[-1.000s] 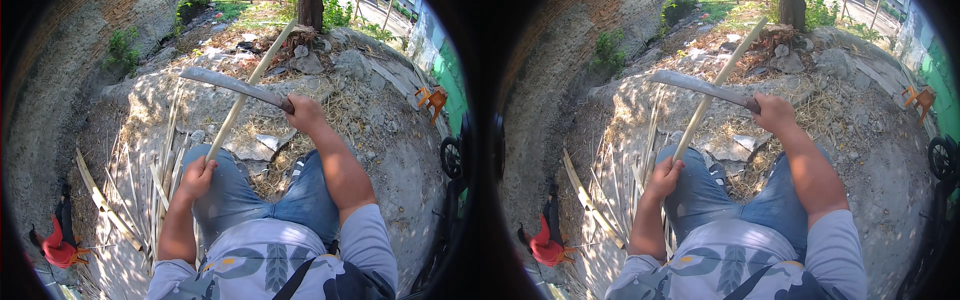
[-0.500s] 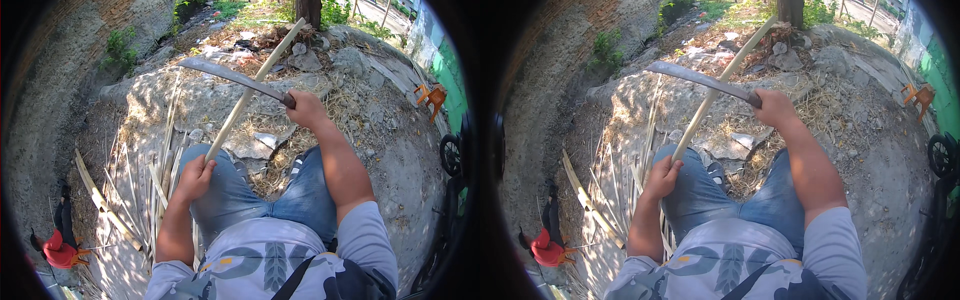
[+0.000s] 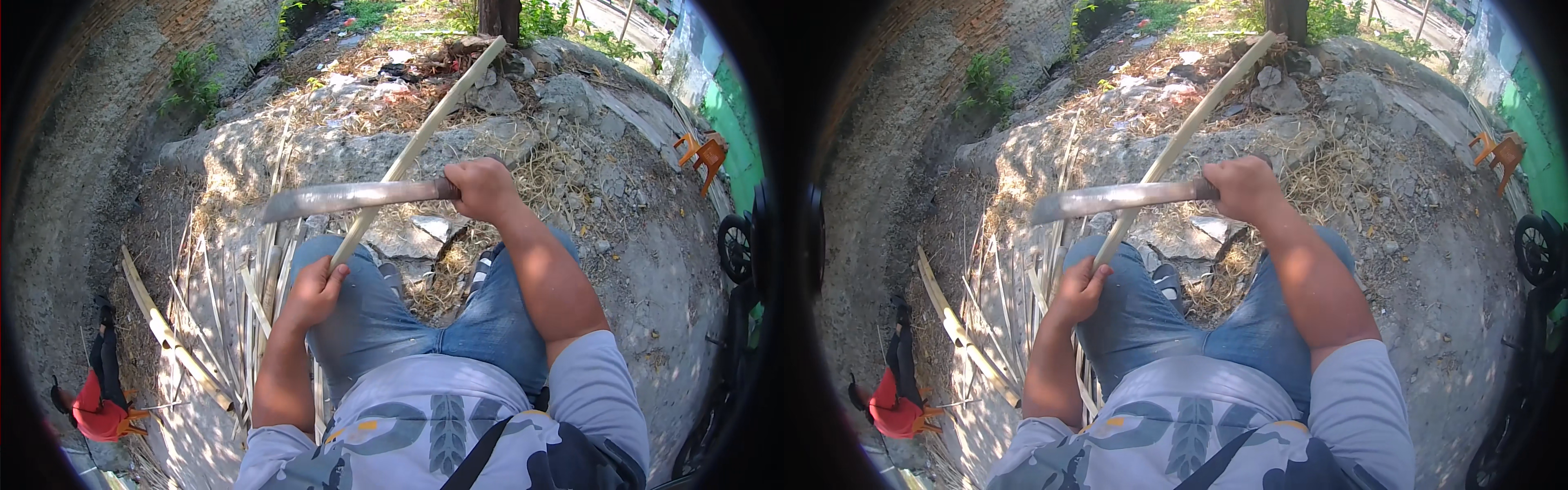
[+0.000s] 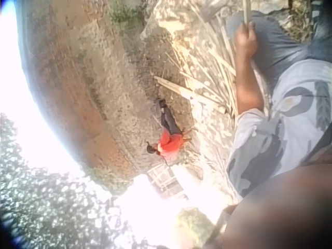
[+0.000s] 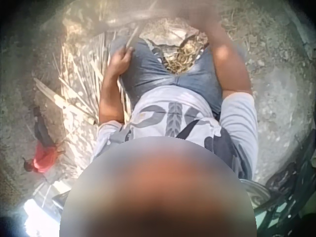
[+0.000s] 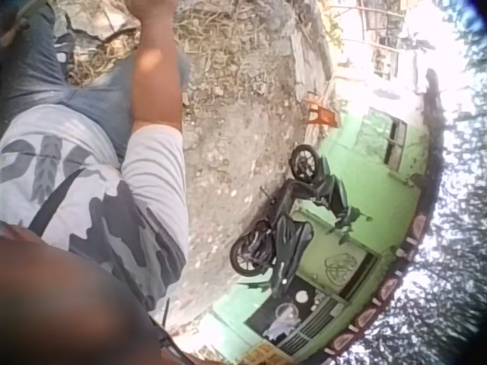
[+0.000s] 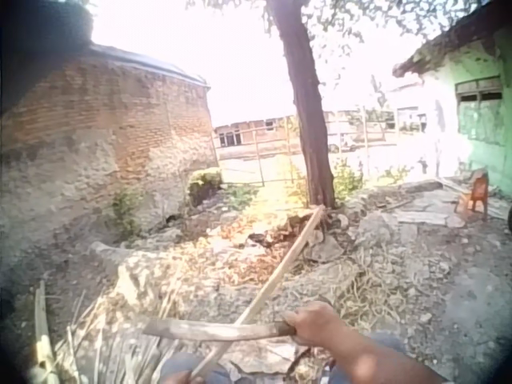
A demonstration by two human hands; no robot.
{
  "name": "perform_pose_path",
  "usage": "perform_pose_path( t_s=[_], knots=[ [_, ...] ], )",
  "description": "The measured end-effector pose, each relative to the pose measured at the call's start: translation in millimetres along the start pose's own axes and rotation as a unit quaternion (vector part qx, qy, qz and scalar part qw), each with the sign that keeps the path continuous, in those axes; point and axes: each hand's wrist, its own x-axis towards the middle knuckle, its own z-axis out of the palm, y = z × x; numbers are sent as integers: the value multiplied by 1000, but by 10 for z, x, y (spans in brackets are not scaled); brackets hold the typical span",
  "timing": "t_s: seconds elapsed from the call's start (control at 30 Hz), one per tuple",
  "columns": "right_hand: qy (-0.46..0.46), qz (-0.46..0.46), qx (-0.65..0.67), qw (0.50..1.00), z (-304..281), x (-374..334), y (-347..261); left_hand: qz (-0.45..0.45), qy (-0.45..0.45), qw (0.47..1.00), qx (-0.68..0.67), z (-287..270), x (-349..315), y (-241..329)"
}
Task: The person scrapes a bamboo stick with a large knife while other sticks lie on the ground.
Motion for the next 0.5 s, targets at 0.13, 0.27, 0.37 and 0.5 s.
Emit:
perform_pose_path(
  t_s=[0.13,0.27,0.37,0.5],
  knots=[
    [49,125,18,991,-36,-15,136,-54,-26,998,4,-5,66,-15],
    [63,111,24,992,-6,-74,17,-34,-15,999,-34,-4,54,-27],
    [30,72,38,996,-8,-64,-90,-30,-1,999,-19,-5,45,62],
    [20,-86,-3,996,136,-16,-267,78,70,994,6,99,49,-84]
  ],
)
